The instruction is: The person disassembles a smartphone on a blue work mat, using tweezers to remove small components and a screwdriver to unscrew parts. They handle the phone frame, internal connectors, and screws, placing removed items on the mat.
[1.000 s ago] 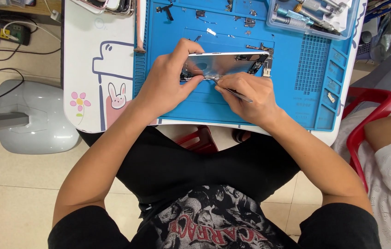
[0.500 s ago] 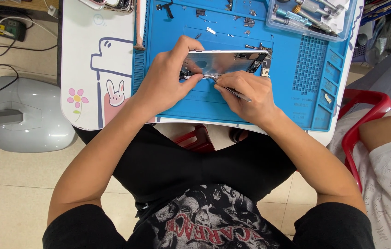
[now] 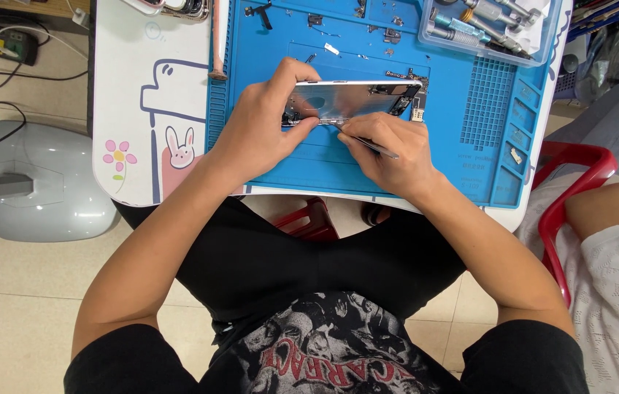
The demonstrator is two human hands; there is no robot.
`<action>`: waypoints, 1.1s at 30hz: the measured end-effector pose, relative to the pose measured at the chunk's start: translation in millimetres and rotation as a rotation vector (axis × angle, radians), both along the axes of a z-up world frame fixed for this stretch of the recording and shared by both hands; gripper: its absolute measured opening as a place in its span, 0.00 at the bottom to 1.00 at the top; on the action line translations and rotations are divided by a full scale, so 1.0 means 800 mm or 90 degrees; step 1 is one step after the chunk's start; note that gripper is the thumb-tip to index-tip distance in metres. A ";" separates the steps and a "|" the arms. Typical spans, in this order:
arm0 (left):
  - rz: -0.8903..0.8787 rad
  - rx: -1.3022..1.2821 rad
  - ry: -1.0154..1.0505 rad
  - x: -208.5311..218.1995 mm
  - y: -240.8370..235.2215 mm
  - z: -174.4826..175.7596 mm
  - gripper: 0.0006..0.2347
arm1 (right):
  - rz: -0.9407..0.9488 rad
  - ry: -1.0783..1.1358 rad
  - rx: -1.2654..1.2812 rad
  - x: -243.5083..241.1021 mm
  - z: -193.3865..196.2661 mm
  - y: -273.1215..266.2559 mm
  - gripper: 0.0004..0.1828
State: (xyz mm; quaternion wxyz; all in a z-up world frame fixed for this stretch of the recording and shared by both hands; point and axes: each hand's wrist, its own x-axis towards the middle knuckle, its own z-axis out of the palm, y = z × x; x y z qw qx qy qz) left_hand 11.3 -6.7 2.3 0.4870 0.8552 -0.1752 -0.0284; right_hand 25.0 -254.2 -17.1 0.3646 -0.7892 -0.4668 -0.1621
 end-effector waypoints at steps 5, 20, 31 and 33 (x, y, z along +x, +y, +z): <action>0.000 0.004 -0.016 -0.001 0.000 -0.002 0.21 | -0.009 -0.007 -0.008 0.000 0.000 0.000 0.07; 0.001 0.001 -0.006 -0.002 -0.001 -0.002 0.21 | -0.011 -0.002 -0.002 -0.002 0.001 -0.001 0.08; 0.005 0.000 -0.011 -0.002 -0.002 -0.002 0.21 | -0.013 -0.014 -0.018 0.000 0.003 0.000 0.07; 0.003 -0.008 -0.017 -0.003 -0.002 -0.002 0.21 | -0.007 -0.007 -0.014 0.000 0.003 0.000 0.07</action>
